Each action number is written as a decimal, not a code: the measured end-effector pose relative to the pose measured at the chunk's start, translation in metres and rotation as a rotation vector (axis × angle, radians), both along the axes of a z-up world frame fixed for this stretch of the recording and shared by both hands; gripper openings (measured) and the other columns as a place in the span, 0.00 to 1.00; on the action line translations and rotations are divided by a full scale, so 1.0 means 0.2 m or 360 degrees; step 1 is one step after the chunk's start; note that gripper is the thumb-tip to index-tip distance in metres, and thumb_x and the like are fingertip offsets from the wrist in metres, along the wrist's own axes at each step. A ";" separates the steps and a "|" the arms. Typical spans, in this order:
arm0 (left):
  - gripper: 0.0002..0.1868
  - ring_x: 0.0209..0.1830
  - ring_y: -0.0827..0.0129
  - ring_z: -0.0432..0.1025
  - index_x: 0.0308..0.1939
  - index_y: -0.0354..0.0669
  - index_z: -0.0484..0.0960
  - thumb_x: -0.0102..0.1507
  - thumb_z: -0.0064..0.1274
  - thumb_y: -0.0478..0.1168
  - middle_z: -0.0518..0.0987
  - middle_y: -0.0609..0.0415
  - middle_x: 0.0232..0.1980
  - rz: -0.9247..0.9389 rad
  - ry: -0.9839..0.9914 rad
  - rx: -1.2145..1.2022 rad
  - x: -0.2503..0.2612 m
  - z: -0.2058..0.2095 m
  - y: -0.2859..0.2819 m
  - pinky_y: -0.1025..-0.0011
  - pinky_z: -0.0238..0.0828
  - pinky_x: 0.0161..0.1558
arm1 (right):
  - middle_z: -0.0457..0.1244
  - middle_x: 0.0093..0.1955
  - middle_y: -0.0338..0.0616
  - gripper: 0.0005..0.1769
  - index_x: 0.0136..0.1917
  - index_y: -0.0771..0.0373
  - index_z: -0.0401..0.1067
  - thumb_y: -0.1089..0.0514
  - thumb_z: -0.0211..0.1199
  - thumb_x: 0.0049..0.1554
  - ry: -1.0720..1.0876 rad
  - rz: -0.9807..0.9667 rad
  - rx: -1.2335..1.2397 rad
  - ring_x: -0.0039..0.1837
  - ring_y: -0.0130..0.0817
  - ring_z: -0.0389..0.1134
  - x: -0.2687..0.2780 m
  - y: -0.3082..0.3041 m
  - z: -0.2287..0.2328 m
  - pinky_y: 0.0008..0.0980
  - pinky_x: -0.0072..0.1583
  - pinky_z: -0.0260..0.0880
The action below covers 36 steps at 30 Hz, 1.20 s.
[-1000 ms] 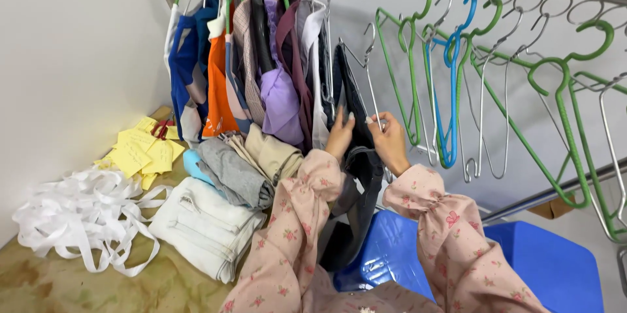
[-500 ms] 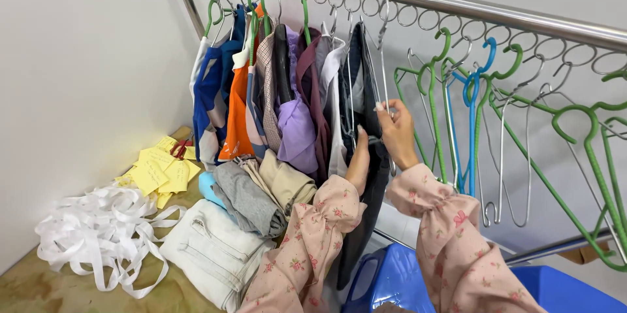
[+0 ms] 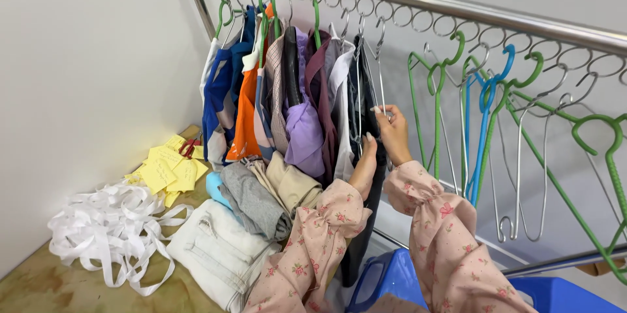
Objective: Hanging pairs of jeans on wire hangers and placing them on a garment rack.
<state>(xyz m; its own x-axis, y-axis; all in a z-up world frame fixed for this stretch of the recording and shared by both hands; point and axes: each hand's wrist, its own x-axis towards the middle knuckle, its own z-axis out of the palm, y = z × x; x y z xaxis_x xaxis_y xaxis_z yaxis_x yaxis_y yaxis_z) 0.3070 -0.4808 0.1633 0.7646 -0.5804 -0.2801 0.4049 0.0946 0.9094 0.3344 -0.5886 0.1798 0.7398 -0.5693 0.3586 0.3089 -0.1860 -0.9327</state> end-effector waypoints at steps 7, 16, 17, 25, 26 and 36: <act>0.47 0.82 0.44 0.20 0.82 0.54 0.31 0.70 0.30 0.70 0.26 0.37 0.82 -0.0089 -0.0200 -0.0036 -0.20 0.17 0.24 0.45 0.23 0.77 | 0.59 0.47 0.34 0.18 0.62 0.59 0.72 0.54 0.66 0.60 0.0259 0.0035 0.0128 0.51 0.22 0.57 -0.29 0.17 0.14 0.22 0.53 0.58; 0.34 0.83 0.46 0.38 0.77 0.43 0.57 0.72 0.40 0.55 0.47 0.36 0.81 0.0143 -0.0223 -0.0229 -0.45 0.23 0.38 0.48 0.31 0.79 | 0.55 0.59 0.44 0.20 0.67 0.58 0.65 0.57 0.62 0.63 0.0162 -0.0064 0.0133 0.65 0.32 0.55 -0.75 0.35 0.38 0.34 0.68 0.57; 0.28 0.82 0.49 0.43 0.73 0.46 0.66 0.73 0.41 0.54 0.54 0.39 0.79 0.0159 -0.0189 -0.0275 -0.49 0.24 0.41 0.48 0.35 0.77 | 0.56 0.57 0.40 0.18 0.66 0.57 0.66 0.57 0.61 0.63 0.0139 -0.0030 0.0160 0.62 0.27 0.56 -0.80 0.38 0.41 0.29 0.65 0.59; 0.16 0.69 0.56 0.67 0.55 0.43 0.79 0.73 0.43 0.48 0.76 0.44 0.60 0.0504 -0.0019 -0.0432 -0.77 0.08 0.69 0.50 0.56 0.67 | 0.58 0.58 0.37 0.12 0.61 0.60 0.67 0.57 0.56 0.65 0.0032 0.0095 0.0481 0.63 0.26 0.61 -1.28 0.53 0.36 0.27 0.62 0.62; 0.15 0.62 0.61 0.71 0.53 0.44 0.80 0.72 0.43 0.48 0.79 0.48 0.57 0.0564 -0.0006 -0.0401 -0.82 0.07 0.74 0.57 0.64 0.62 | 0.58 0.56 0.36 0.10 0.60 0.59 0.67 0.57 0.55 0.66 0.0053 0.0090 0.0549 0.62 0.26 0.61 -1.34 0.54 0.33 0.27 0.62 0.62; 0.15 0.59 0.54 0.76 0.50 0.41 0.78 0.73 0.40 0.45 0.80 0.43 0.57 0.1128 0.0019 -0.0443 -1.10 -0.06 1.28 0.58 0.74 0.57 | 0.62 0.52 0.33 0.08 0.58 0.58 0.67 0.57 0.54 0.66 0.0053 0.0190 0.0734 0.58 0.24 0.65 -1.64 0.69 0.20 0.27 0.59 0.63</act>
<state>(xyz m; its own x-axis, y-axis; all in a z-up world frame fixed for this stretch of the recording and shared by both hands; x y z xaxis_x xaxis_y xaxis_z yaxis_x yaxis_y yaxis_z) 0.0863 -0.2256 0.1517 0.9786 -0.0019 -0.2056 0.1713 0.5607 0.8101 0.0068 -0.4512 0.2207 0.8165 -0.5739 0.0633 0.2715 0.2849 -0.9193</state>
